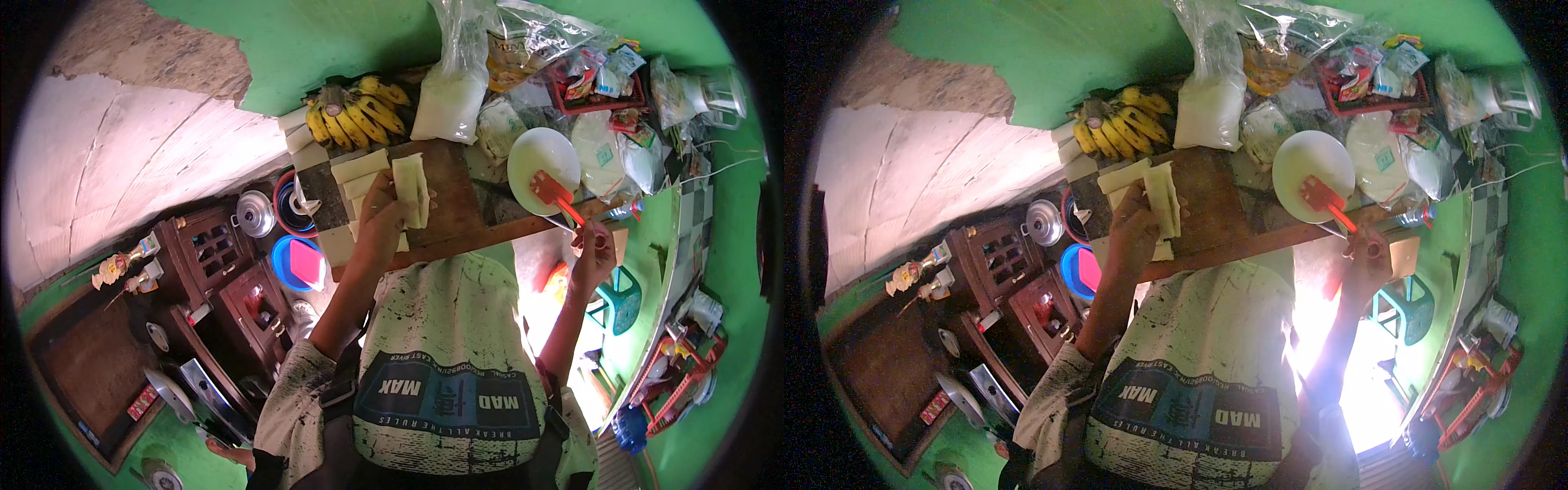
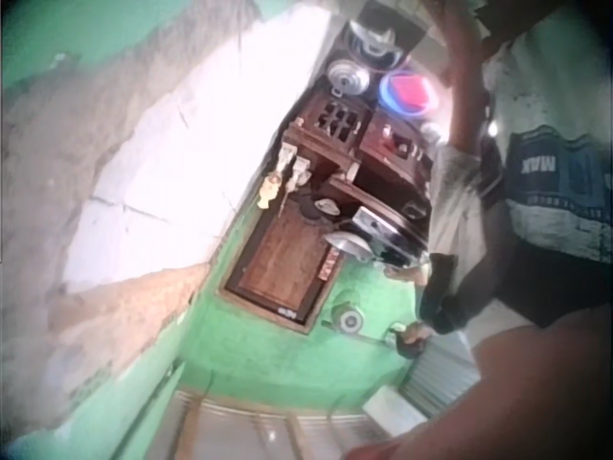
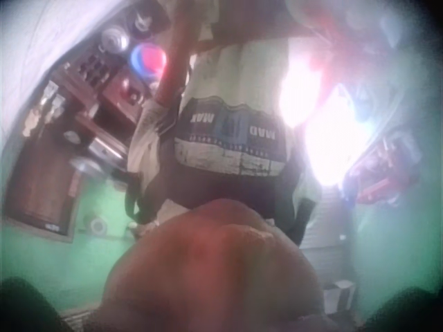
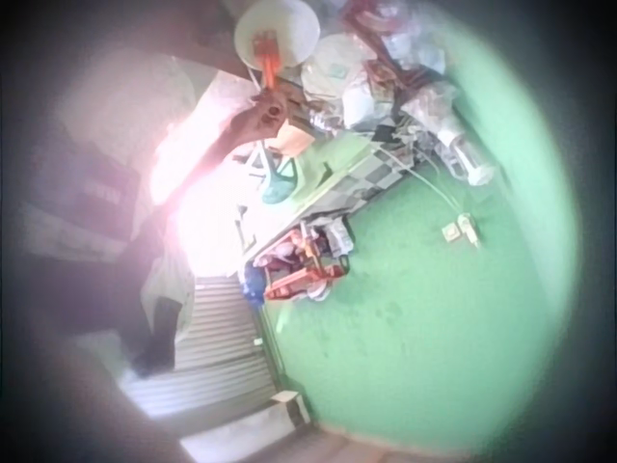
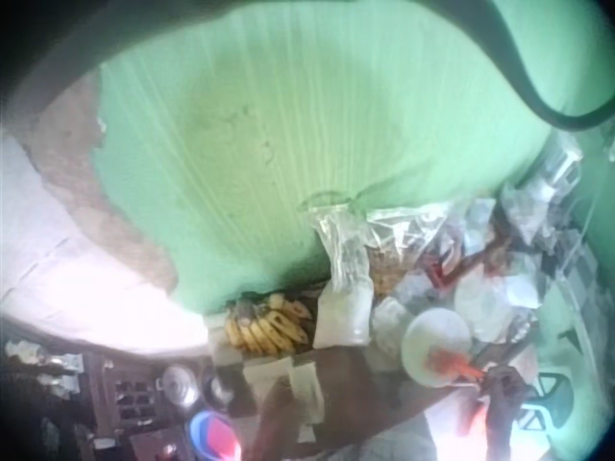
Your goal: The person spreads a white paste onto rectangular sheets using a red spatula, then folds each sheet into a small packet and places it on a wooden board. The process is repeated for multiple sheets.
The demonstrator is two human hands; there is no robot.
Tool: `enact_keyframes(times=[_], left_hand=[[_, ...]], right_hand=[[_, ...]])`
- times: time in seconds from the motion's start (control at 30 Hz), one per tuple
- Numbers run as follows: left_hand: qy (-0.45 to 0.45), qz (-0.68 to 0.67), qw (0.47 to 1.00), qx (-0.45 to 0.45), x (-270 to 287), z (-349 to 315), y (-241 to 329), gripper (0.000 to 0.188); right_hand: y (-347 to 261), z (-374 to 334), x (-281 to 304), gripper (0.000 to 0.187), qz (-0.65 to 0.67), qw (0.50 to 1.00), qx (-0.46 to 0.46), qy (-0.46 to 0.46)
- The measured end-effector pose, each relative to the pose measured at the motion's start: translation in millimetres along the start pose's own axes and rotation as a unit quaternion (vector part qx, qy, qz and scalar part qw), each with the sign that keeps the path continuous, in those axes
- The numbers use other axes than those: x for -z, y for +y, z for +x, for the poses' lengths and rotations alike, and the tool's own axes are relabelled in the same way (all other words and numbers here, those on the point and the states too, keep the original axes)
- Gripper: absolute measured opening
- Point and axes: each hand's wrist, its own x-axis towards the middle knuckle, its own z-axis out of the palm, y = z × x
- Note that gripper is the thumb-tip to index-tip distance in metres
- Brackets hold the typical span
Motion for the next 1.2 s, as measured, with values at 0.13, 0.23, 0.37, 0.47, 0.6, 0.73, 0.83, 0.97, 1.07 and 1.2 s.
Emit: enact_keyframes(times=[0.13, 0.23, 0.37, 0.47, 0.6, 0.73, 0.83, 0.97, 1.07, 1.2], left_hand=[[0.011, 0.146, 0.989, -0.017, -20, -6, 9, 0.047], [0.048, 0.194, 0.98, 0.0, -26, -2, 11, 0.048], [0.038, 0.121, 0.992, 0.004, -20, 2, 1, 0.041], [0.021, 0.109, 0.994, -0.002, -17, 1, -2, 0.037], [0.005, 0.083, 0.997, 0.006, -16, -4, -3, 0.035], [-0.014, 0.082, 0.996, 0.015, -10, -5, -8, 0.034], [-0.046, 0.101, 0.993, 0.035, -10, -8, -6, 0.034], [-0.048, 0.114, 0.991, 0.04, -18, -17, -1, 0.034], [-0.052, 0.137, 0.989, 0.033, -17, -22, -5, 0.032], [-0.063, 0.17, 0.983, 0.035, -15, -24, -1, 0.028]], right_hand=[[19, 2, 9, 0.015, -0.018, 1.0, -0.018, 0.001], [31, 6, 12, 0.02, -0.072, 0.997, -0.019, 0.024], [17, 1, 1, 0.035, -0.215, 0.968, 0.075, 0.108], [-14, -4, -8, 0.036, -0.338, 0.904, 0.209, 0.16], [-40, -12, -29, 0.033, -0.253, 0.917, 0.289, 0.111], [-62, -35, -79, 0.023, -0.111, 0.953, 0.269, -0.078], [-66, -49, -109, 0.025, -0.027, 0.95, 0.125, -0.284], [-70, -57, -143, 0.021, 0.082, 0.923, -0.025, -0.376], [-70, -59, -151, 0.019, 0.122, 0.897, -0.083, -0.417], [-58, -60, -156, 0.018, 0.122, 0.892, -0.075, -0.428]])
